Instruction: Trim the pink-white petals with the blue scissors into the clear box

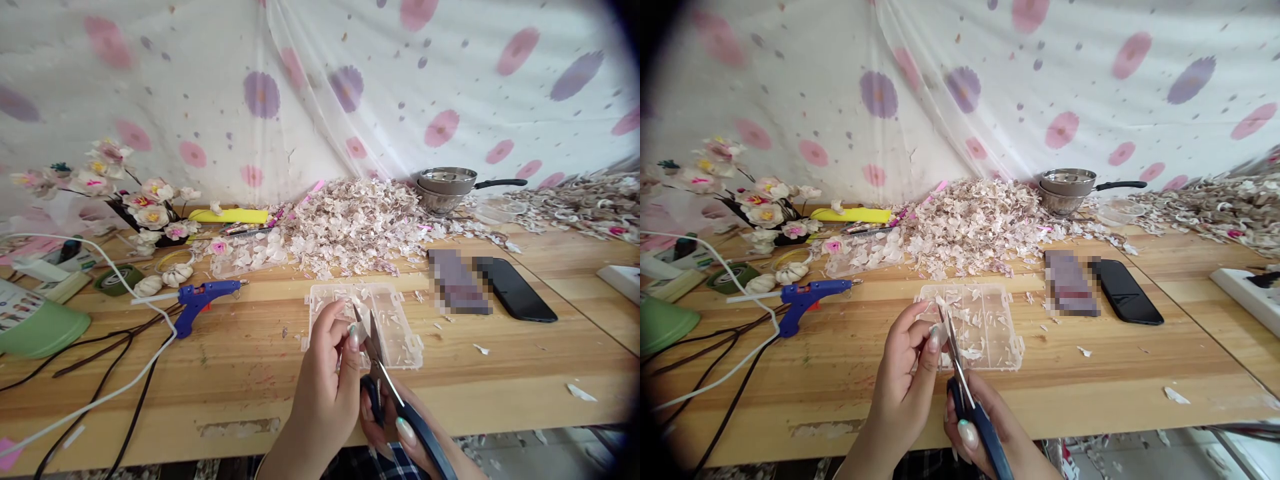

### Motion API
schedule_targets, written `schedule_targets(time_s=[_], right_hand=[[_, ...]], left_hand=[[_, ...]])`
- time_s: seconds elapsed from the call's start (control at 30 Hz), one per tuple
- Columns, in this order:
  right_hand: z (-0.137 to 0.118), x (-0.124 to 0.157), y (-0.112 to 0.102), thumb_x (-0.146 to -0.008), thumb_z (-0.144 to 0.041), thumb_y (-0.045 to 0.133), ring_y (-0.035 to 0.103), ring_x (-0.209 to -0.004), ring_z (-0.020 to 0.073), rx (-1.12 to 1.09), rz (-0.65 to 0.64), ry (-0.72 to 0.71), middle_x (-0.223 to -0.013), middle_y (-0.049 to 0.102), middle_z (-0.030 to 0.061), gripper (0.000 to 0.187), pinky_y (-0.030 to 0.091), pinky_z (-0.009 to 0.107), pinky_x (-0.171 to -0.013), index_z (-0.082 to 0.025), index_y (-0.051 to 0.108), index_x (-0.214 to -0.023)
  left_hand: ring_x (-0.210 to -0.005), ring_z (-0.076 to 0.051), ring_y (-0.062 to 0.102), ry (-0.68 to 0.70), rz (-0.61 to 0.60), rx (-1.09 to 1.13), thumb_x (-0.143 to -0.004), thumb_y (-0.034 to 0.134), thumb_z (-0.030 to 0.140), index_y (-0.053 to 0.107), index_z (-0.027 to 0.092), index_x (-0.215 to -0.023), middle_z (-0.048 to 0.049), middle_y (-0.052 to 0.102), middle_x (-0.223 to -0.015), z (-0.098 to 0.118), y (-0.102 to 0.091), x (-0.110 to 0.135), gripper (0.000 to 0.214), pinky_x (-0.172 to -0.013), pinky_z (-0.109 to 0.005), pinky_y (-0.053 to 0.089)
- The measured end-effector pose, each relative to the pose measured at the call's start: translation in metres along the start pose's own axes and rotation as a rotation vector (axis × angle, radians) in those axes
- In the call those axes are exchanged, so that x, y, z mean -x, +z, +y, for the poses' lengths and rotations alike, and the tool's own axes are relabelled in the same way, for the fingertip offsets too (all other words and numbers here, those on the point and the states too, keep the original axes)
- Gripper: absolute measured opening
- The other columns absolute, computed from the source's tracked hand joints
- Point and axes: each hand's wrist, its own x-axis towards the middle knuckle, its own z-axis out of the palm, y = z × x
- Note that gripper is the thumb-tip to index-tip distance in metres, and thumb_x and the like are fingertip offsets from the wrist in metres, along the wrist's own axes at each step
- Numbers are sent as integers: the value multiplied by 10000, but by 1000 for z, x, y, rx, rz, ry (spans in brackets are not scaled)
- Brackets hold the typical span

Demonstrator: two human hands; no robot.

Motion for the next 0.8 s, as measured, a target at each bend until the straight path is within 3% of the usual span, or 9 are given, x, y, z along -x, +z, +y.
schedule_targets(time_s=[0.13,0.37,0.5,0.6,0.8], right_hand=[[1,-4,-1,-865,-519,646,574,-768,187,44,28,10,-925,625,59,328,505,312,-735,-246,669,-1044],[4,-4,-2,-852,-546,648,589,-768,201,56,42,-5,-932,629,79,438,518,326,-701,-243,643,-1168],[8,-5,-1,-841,-531,667,570,-728,186,46,48,-32,-885,615,68,368,514,307,-661,-235,673,-1059],[2,-5,1,-858,-515,655,547,-722,168,36,37,-14,-862,592,43,307,501,289,-666,-241,675,-996],[-20,0,8,-822,-592,651,538,-679,177,142,145,48,-792,605,45,387,506,288,-643,-238,690,-975]], left_hand=[[-735,-139,586,-7,-9,20,-994,452,395,427,247,-1339,-32,622,-864,0,0,0,376,-695,-250,483],[-716,-143,567,-20,-14,44,-986,455,422,433,250,-1337,-20,593,-815,0,0,0,391,-678,-241,490],[-725,-152,575,-26,-14,43,-990,449,402,425,252,-1343,-24,601,-826,0,0,1,384,-689,-256,490],[-692,-141,566,-9,-27,46,-993,446,395,422,259,-1342,-16,602,-823,0,-1,1,375,-687,-258,480],[-743,-147,581,-1,-23,36,-999,438,385,425,256,-1333,-28,628,-864,-2,-1,1,359,-722,-265,470]])
